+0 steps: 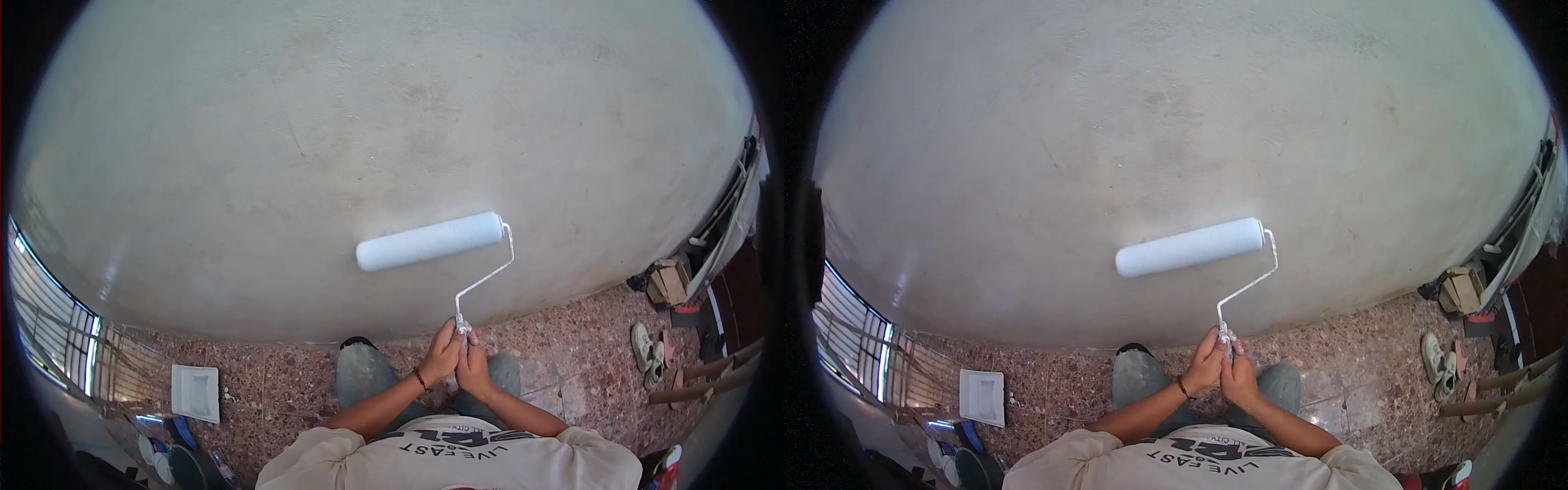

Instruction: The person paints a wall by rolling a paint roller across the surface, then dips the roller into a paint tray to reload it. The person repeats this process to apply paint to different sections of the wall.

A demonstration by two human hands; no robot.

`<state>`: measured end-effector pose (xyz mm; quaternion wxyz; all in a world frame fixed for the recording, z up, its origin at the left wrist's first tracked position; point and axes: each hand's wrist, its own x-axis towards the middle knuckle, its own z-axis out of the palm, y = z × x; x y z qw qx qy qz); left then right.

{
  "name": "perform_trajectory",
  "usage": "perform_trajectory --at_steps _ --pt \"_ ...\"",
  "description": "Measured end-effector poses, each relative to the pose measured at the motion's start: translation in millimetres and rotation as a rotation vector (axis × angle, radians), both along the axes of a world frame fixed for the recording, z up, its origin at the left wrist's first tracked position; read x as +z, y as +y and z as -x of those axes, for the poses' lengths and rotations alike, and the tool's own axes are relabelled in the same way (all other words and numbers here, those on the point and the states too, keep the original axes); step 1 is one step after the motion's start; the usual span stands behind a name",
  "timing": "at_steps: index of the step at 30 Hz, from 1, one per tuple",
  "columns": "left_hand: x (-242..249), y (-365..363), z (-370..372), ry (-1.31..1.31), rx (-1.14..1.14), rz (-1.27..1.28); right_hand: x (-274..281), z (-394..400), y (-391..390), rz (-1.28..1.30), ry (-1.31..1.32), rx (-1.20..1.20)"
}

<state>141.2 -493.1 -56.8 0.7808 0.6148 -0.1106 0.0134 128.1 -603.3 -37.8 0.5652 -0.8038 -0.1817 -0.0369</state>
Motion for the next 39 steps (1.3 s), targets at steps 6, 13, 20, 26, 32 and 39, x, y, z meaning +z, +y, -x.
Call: perform_trajectory --at_steps 6,13,20,26,32,39 --pt "88 23 -20 -0.149 0.033 0.050 57 -24 35 -0.142 -0.045 0.027" --pt "186 51 -52 -0.325 0.064 -0.034 138 -67 69 -0.311 -0.317 0.096" --pt "201 66 -50 -0.330 0.113 0.010 141 -71 93 -0.344 -0.295 0.157" --pt "119 70 -29 -0.240 0.146 -0.117 61 -53 96 -0.270 -0.299 0.083" --pt "20 72 0 -0.115 0.132 -0.100 -41 -28 83 -0.087 -0.266 0.138" --pt "-49 54 36 0.104 0.157 -0.170 -93 22 62 0.038 -0.118 0.034"
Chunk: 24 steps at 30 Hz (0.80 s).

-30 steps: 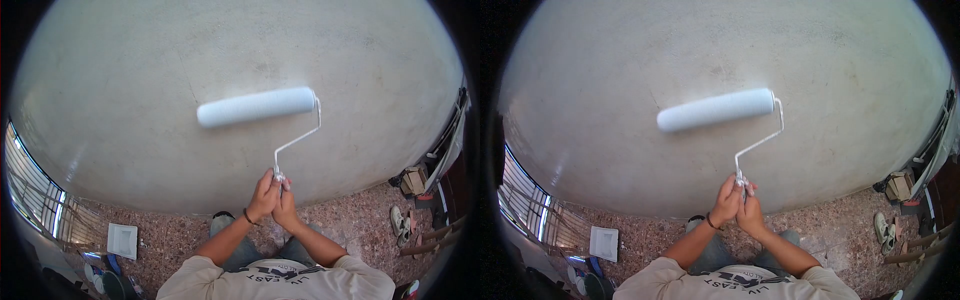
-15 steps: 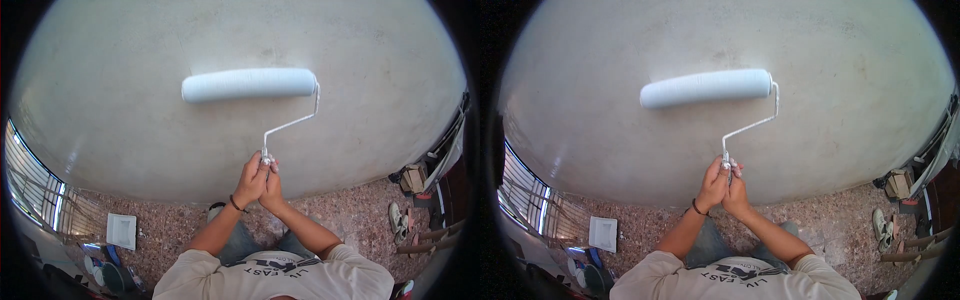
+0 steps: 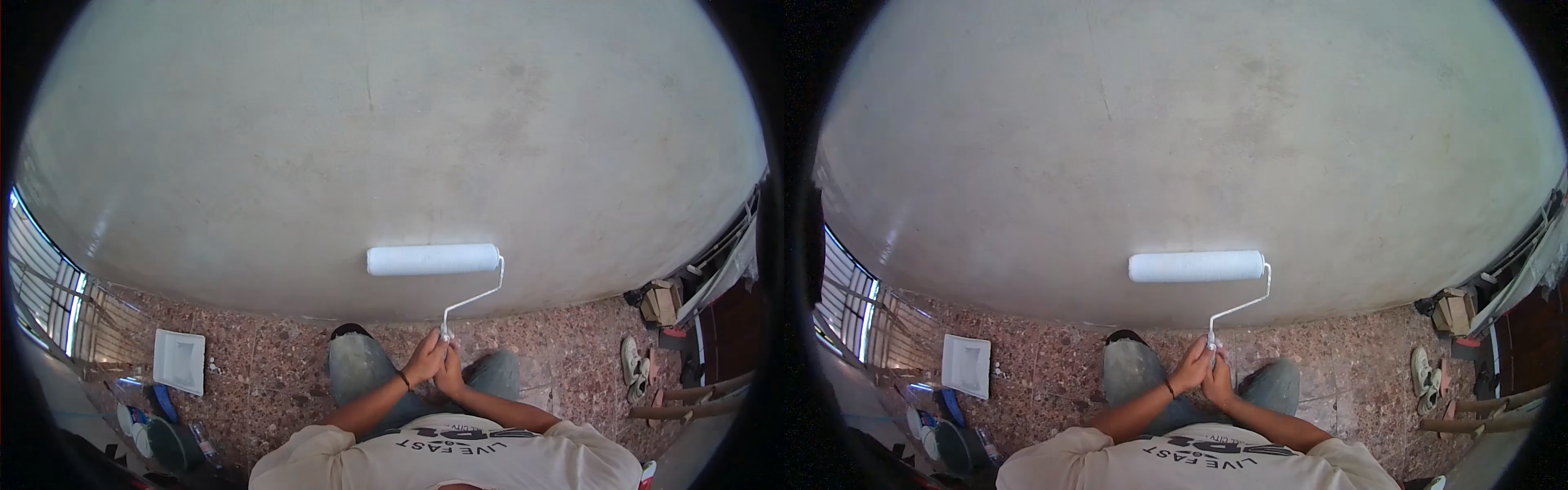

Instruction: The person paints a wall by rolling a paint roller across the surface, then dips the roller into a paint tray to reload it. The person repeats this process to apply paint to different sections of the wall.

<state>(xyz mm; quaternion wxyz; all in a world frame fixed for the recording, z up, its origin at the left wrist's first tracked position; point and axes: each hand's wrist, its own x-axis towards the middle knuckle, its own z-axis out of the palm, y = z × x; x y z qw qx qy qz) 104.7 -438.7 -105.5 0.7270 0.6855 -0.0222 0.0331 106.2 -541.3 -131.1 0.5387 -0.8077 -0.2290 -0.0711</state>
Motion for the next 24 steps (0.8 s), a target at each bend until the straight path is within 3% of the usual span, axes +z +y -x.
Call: perform_trajectory --at_steps 2,5,10,15,17,18,21,22,24 --pt "-16 -6 15 0.098 -0.035 0.038 -22 20 -10 -0.094 0.444 0.048" --pt "-25 -8 28 0.261 -0.033 0.055 -44 36 -15 -0.058 0.476 0.013" --pt "-50 -19 41 0.279 0.042 0.050 -55 54 -21 -0.008 0.523 -0.025" --pt "-74 -23 44 0.398 0.035 0.064 -58 64 -20 0.023 0.750 -0.082" --pt "-81 -26 44 0.639 0.098 0.282 -67 64 -20 0.082 0.881 -0.120" --pt "-122 -27 45 0.607 0.076 0.208 -70 66 -18 0.108 0.949 -0.139" --pt "-139 -30 41 0.716 0.086 0.285 -74 64 -15 0.138 0.931 -0.196" --pt "-141 -29 39 0.728 0.068 0.286 -86 64 -14 0.197 0.805 -0.215" --pt "-143 -29 35 0.831 0.104 0.310 -99 63 -13 0.181 0.898 -0.233"
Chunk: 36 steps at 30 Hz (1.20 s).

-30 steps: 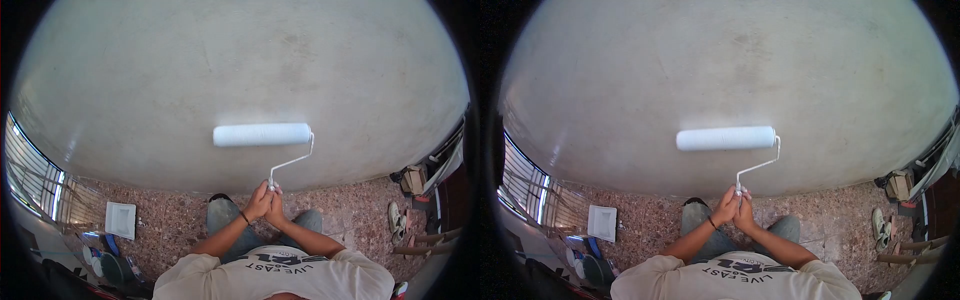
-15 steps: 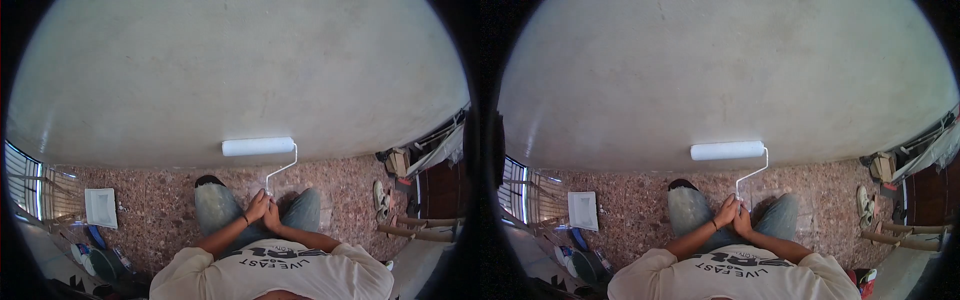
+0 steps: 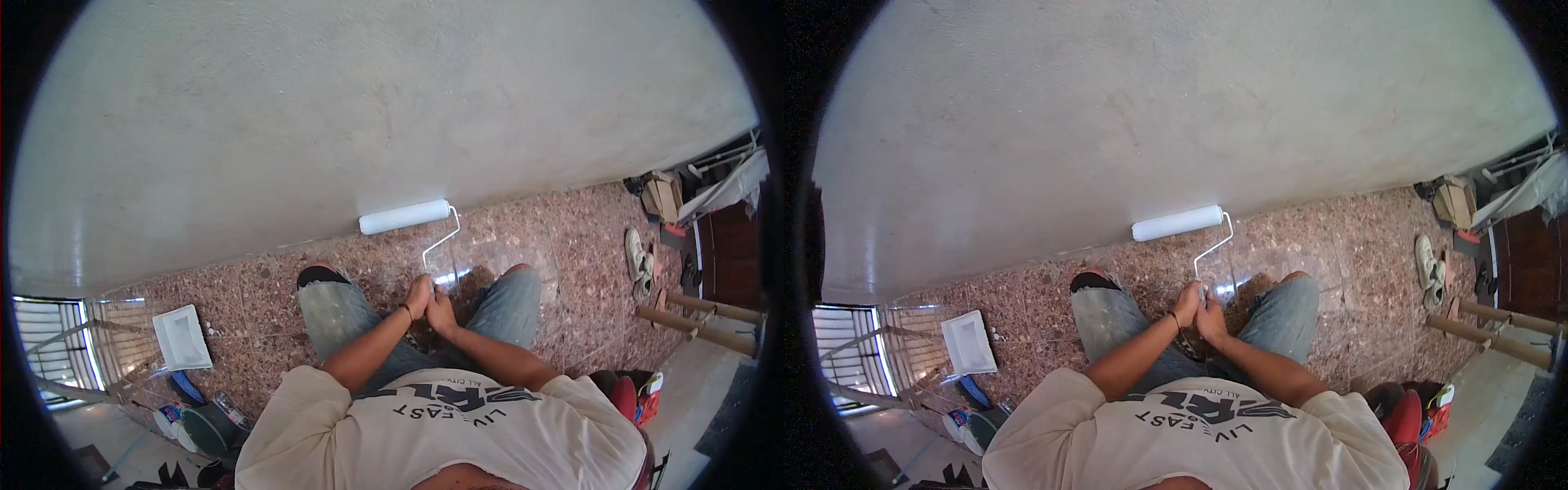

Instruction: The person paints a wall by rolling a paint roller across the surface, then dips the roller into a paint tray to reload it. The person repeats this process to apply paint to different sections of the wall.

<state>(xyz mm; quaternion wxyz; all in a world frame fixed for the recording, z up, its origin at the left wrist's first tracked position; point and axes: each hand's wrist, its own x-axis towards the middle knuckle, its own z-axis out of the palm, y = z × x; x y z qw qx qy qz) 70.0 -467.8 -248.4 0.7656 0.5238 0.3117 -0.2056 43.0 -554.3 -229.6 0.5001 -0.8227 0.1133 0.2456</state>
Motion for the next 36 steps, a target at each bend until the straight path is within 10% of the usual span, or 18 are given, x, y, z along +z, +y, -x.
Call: perform_trajectory --at_steps 22,36 --pt "-20 1 -31 0.370 -0.018 0.126 2 -27 -5 -0.133 0.398 -0.033" --pt "78 1 9 -0.278 -0.166 -0.247 46 6 -23 -0.166 -0.116 0.091"
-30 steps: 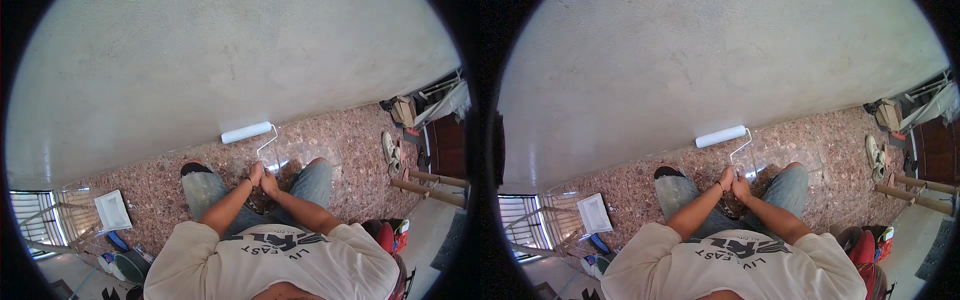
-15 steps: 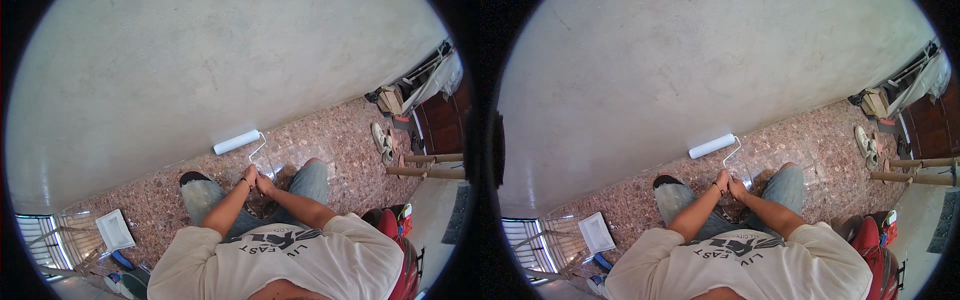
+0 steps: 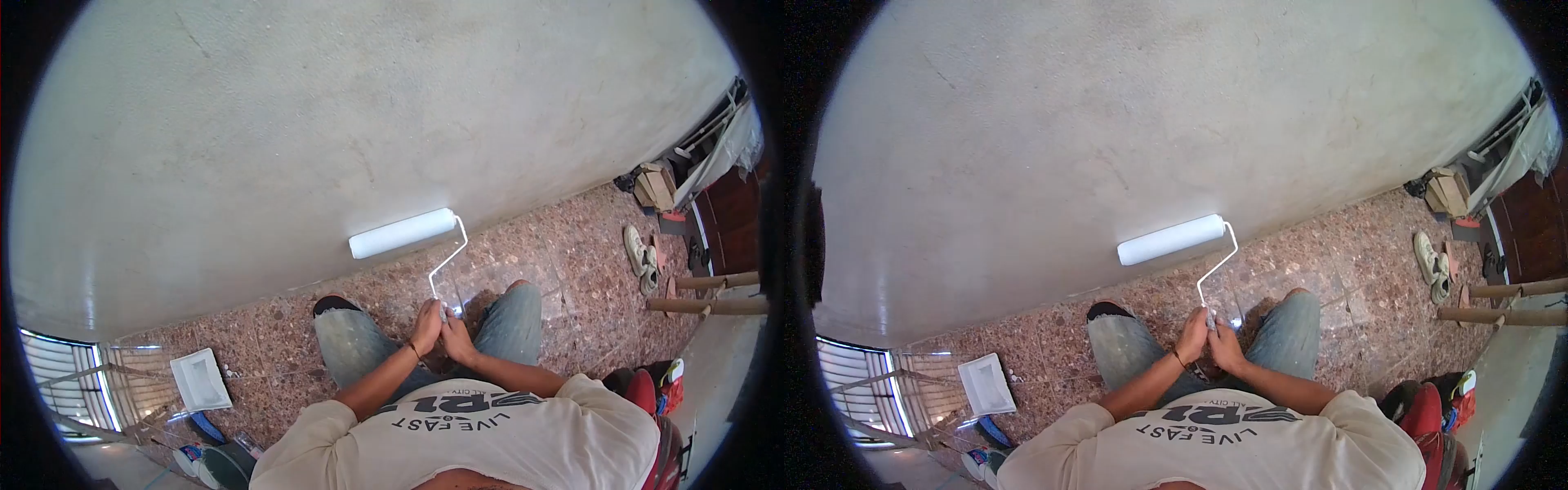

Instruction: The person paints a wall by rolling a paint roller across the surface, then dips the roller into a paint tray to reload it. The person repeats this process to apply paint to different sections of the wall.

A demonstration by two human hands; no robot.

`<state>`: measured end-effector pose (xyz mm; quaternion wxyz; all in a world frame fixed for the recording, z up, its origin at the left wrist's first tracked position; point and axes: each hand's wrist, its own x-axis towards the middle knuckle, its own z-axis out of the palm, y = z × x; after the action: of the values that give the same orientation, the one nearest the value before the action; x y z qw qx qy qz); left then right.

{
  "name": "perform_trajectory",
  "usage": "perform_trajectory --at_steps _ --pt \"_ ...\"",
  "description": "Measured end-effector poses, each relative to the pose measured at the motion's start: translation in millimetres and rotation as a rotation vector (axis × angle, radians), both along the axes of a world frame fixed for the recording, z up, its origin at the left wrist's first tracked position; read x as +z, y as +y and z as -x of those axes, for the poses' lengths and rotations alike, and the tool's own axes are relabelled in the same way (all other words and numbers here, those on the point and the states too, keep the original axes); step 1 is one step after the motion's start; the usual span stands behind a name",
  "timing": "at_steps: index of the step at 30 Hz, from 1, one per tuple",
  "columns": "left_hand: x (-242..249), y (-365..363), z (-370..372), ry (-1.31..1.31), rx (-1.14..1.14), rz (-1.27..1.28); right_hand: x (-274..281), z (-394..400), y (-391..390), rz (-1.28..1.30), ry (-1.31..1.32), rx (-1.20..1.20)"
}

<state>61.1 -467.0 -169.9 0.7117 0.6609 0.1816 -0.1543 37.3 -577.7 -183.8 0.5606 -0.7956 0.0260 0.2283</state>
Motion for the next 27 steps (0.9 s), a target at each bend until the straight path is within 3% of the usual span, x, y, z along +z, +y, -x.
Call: perform_trajectory --at_steps 1,2,3,5,10,14,17,22,27 --pt "13 1 0 -0.006 0.005 -0.007 0 -2 1 -0.004 -0.092 0.014" --pt "22 1 -1 -0.067 0.002 -0.026 32 -10 3 -0.016 0.004 0.033" --pt "27 2 -4 -0.129 -0.002 -0.044 28 -14 6 -0.023 -0.004 0.037" --pt "26 7 -9 -0.149 -0.013 -0.069 18 -17 13 -0.072 -0.237 -0.084" --pt "83 12 -27 -0.429 0.034 -0.033 51 -46 26 -0.155 -0.385 -0.054" --pt "85 20 -49 -0.531 0.051 0.040 86 -67 38 -0.183 -0.650 -0.068" --pt "131 31 -63 -0.535 -0.048 0.110 121 -86 42 -0.284 -0.532 -0.012" --pt "188 32 -82 -0.702 -0.064 0.191 177 -107 46 -0.306 -0.657 0.025" --pt "163 28 -87 -0.796 -0.121 0.270 167 -108 44 -0.229 -0.844 -0.006"
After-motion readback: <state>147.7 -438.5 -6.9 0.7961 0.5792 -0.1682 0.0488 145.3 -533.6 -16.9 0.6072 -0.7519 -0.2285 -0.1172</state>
